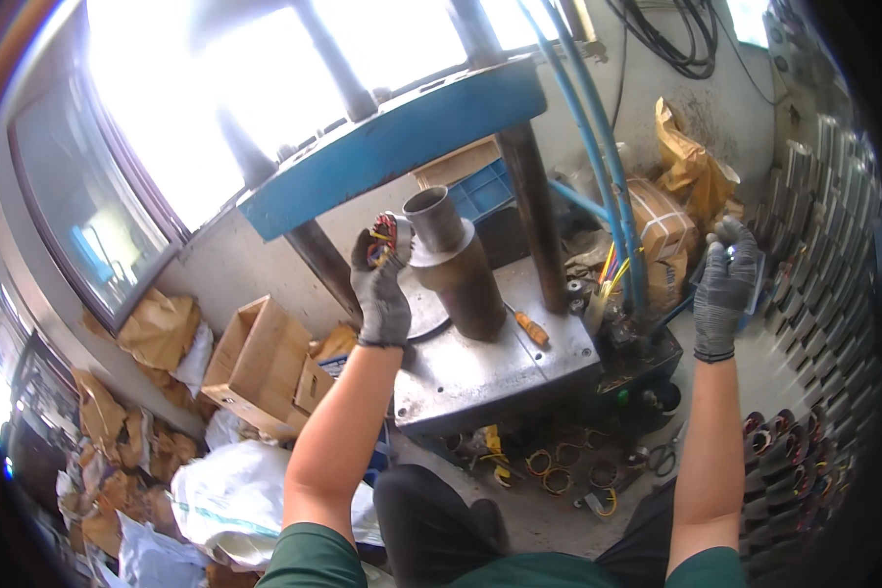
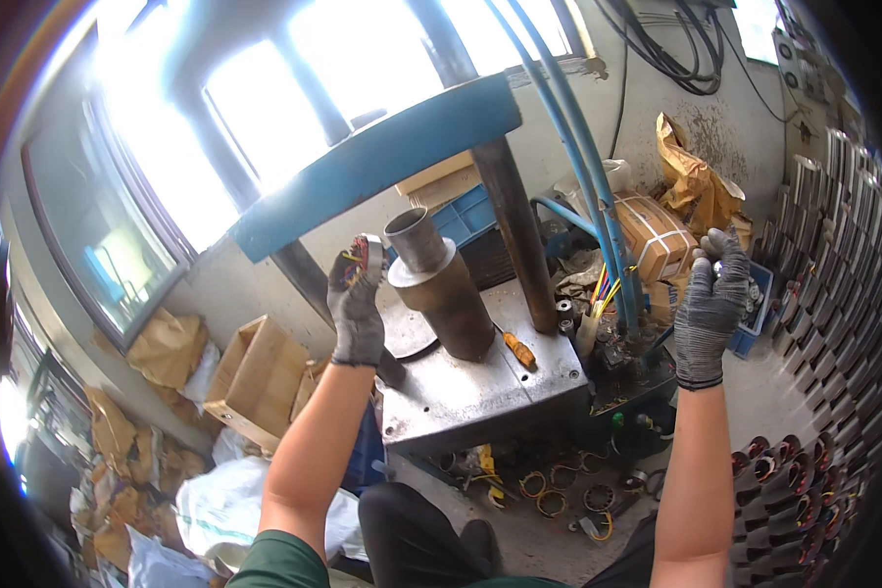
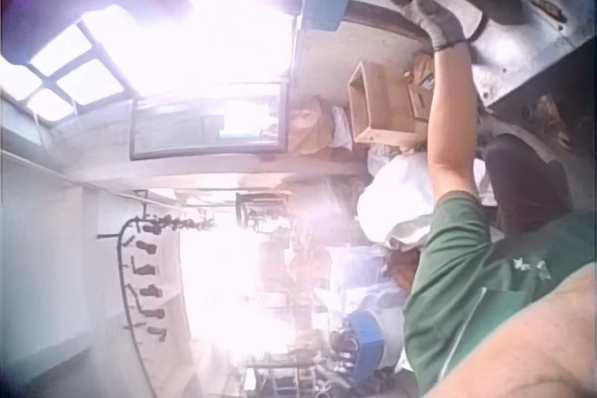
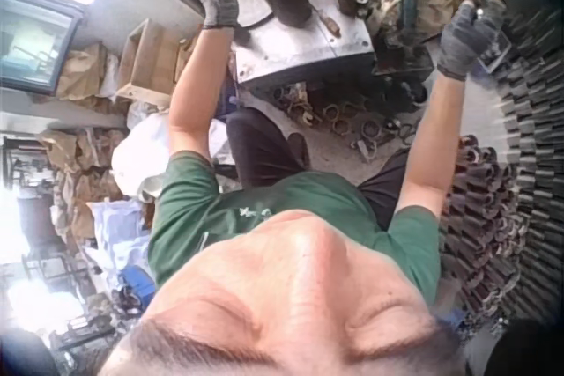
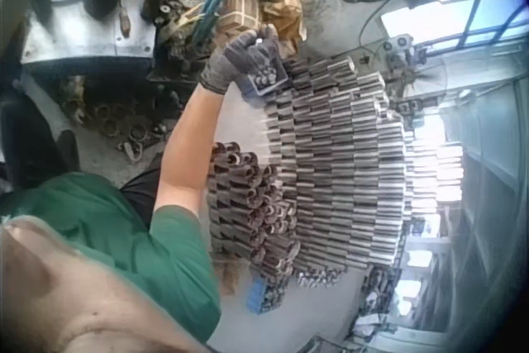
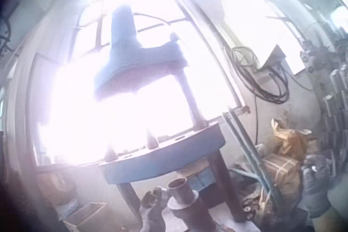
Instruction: The worker uses a hydraulic press and a small hook tool to assemble and align wires in a motor stator.
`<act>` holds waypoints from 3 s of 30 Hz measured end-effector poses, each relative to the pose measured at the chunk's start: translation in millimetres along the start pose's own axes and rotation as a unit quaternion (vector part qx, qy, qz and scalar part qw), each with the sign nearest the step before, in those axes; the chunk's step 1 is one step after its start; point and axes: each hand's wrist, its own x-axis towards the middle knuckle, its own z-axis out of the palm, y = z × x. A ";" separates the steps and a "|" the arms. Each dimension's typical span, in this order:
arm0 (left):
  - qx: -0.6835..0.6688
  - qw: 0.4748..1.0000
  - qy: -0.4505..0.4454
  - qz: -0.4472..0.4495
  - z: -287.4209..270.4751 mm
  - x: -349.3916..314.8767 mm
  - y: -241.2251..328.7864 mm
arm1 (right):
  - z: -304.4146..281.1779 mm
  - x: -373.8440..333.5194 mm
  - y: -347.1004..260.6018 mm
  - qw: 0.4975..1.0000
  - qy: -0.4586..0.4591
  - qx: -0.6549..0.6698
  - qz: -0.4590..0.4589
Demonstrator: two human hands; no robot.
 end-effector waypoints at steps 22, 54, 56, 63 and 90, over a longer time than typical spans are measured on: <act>0.369 0.904 -0.166 -0.137 62.6 120.3 3.9 | -9.3 -4.0 -29.1 0.998 0.004 -0.055 -0.037; 0.450 0.865 -0.153 -0.157 39.4 125.1 -9.8 | -45.4 18.0 -61.4 0.986 -0.113 -0.120 0.000; 0.433 0.873 -0.159 -0.156 35.3 125.7 -6.2 | -45.4 18.6 -65.1 0.987 -0.116 -0.113 -0.002; 0.473 0.847 -0.184 -0.158 34.7 134.0 0.7 | -43.2 20.0 -66.8 0.987 -0.111 -0.119 -0.008; 0.168 0.944 0.027 -0.284 -237.7 -310.7 81.0 | -142.0 -14.5 -67.9 0.804 -0.544 -0.212 -0.112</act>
